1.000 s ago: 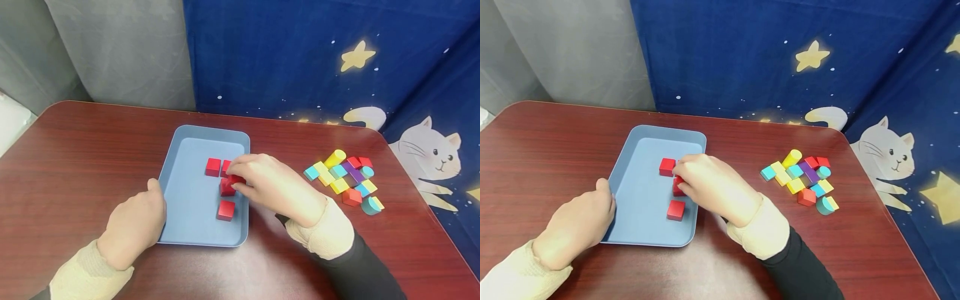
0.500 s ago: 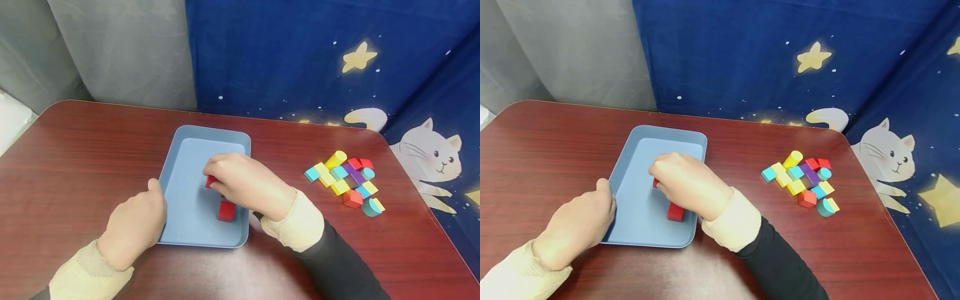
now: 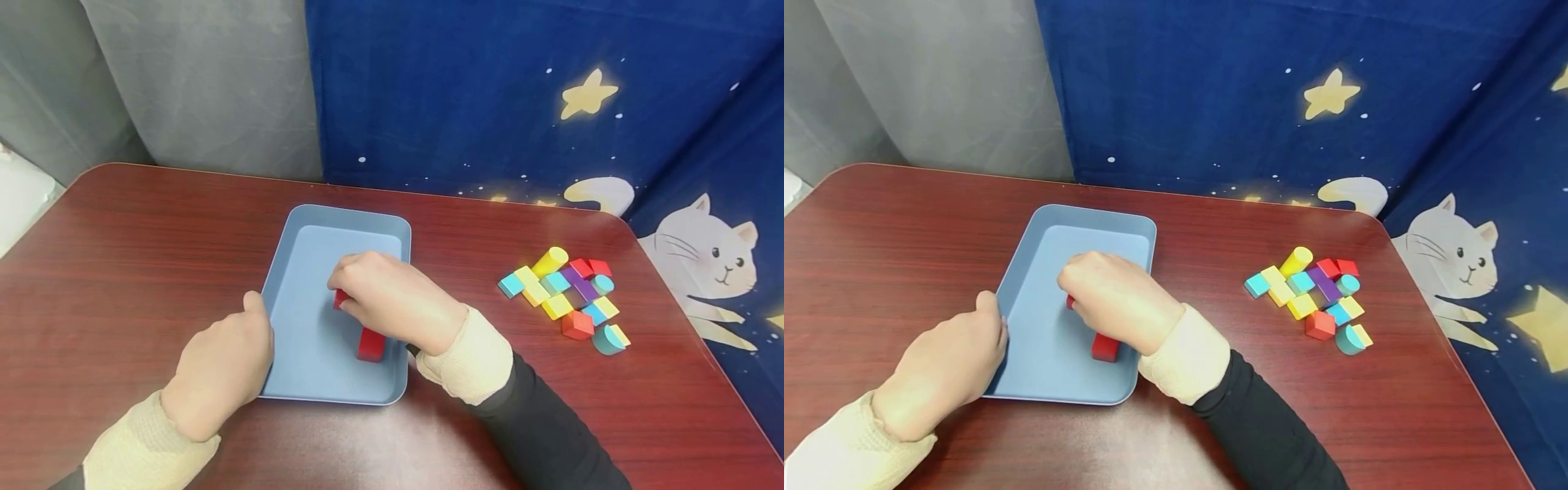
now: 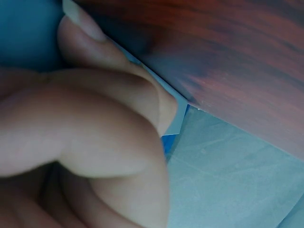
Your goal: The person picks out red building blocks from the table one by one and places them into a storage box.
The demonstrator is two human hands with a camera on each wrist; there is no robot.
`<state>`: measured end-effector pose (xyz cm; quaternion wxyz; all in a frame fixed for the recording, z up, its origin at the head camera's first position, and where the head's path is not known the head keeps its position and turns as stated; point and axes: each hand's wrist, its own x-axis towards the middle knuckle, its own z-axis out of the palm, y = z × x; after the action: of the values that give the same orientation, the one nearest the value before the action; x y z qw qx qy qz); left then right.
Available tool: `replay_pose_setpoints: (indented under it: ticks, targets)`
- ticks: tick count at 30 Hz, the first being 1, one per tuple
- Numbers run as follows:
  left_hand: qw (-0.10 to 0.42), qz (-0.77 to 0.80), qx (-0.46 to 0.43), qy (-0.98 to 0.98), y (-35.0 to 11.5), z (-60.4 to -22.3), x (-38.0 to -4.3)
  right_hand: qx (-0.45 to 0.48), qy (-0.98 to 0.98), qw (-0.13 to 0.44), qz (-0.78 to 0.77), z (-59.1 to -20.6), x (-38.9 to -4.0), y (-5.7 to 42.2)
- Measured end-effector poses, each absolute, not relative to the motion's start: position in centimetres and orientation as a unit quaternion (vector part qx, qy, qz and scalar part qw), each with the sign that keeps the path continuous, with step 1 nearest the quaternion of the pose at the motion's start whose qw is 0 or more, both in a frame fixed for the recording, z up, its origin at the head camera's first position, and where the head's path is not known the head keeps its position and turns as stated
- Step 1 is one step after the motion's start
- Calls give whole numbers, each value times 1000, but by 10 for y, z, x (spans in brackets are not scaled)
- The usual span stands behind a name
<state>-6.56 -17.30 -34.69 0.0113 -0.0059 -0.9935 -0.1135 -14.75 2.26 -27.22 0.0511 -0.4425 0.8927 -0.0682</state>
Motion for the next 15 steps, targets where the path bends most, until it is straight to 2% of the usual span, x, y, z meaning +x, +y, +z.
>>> replay_pose_setpoints:
  ticks: [15]
  targets:
    - [22,-115,-12,-993,-173,-347,-65,-442,893,62,-53,-285,-152,18]
